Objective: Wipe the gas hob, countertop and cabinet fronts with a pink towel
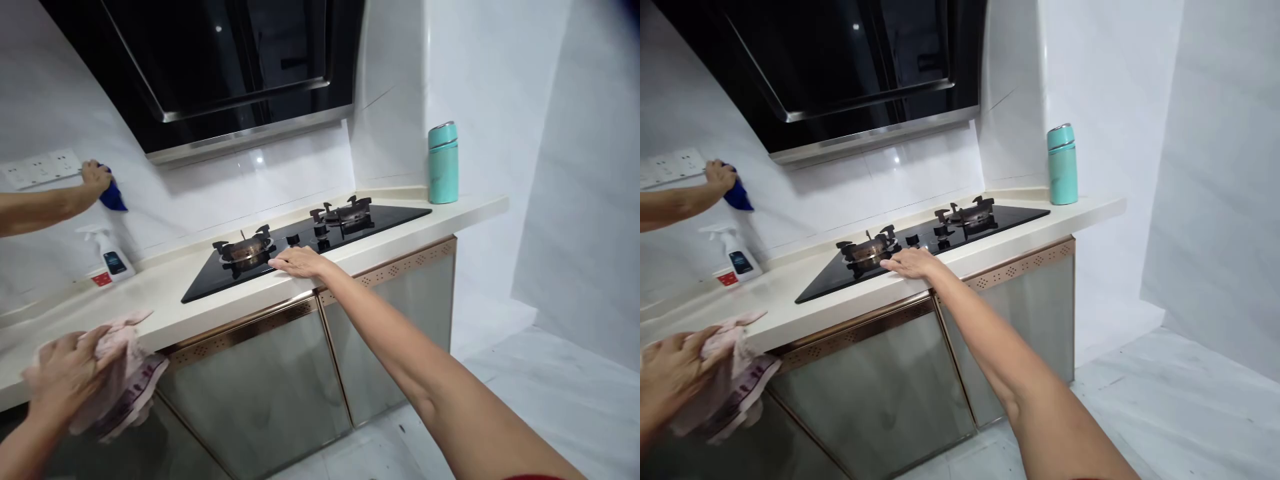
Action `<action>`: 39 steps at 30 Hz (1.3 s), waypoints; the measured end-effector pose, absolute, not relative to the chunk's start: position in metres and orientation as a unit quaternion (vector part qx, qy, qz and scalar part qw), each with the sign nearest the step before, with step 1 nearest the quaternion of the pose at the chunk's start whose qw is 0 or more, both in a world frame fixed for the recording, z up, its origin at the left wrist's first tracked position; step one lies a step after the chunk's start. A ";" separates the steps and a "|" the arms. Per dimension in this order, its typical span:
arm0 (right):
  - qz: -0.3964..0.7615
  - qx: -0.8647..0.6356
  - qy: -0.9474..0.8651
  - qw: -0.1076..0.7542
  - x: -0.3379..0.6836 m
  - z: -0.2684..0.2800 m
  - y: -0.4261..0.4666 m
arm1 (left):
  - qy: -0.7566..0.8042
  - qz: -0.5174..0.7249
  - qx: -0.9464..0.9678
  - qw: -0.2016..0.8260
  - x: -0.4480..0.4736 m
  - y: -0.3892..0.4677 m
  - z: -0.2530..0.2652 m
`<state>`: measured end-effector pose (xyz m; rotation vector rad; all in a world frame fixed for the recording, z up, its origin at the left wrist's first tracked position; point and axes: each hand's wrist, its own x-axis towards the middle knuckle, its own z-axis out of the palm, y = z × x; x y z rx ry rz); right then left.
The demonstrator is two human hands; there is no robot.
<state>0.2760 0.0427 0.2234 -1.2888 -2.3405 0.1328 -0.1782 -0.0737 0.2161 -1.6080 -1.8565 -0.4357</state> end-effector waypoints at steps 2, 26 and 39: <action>0.042 -0.472 -0.848 0.236 0.274 0.222 0.042 | -0.692 -0.150 -0.598 0.376 -0.173 -0.058 0.206; 0.032 -0.488 -0.846 0.212 0.280 0.209 0.054 | -0.472 -0.210 -0.785 0.342 0.017 -0.012 0.178; 0.024 -0.446 -0.862 0.237 0.284 0.196 0.064 | -0.626 -0.228 -0.670 0.326 -0.175 -0.050 0.180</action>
